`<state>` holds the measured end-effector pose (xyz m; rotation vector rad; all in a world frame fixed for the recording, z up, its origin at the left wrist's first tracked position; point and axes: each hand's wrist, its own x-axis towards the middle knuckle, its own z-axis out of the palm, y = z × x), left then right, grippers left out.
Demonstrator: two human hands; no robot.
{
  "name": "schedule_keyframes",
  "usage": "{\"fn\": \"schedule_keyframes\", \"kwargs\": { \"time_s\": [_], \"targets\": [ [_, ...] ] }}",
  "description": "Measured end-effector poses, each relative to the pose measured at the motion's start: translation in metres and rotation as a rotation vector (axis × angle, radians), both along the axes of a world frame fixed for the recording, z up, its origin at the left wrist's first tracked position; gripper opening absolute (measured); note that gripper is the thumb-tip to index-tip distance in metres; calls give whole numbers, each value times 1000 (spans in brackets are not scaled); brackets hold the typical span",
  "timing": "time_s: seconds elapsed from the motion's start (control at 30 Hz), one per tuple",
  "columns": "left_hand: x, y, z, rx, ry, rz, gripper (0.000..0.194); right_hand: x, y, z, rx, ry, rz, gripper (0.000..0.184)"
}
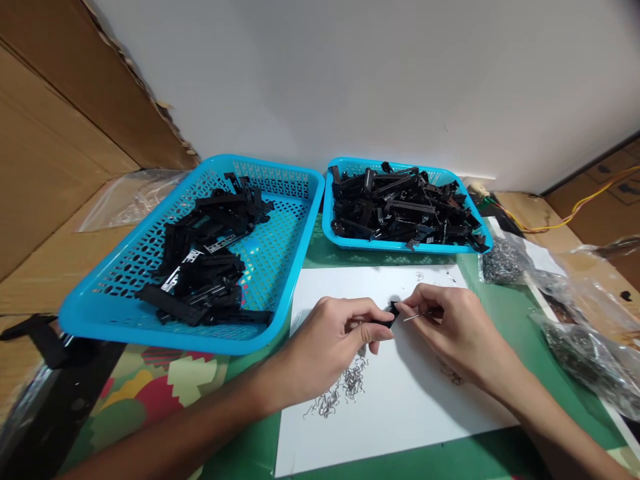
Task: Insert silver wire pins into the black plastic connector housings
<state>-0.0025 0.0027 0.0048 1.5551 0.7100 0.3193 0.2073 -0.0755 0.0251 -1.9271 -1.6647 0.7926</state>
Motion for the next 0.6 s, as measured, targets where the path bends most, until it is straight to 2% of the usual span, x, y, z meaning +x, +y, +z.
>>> {"fn": "schedule_keyframes", "kwargs": {
  "time_s": [0.17,0.37,0.47,0.6],
  "targets": [
    [0,0,2,-8,2,12,18,17,-1,10,-34,8,54,26],
    [0,1,2,-16,13,17,18,30,-3,11,131,5,64,29],
    [1,2,3,-22,21,21,18,31,-2,7,250,51,-47,19],
    [2,1,6,-44,28,30,19,21,-1,-2,266,339,-262,20]
  ]
}}
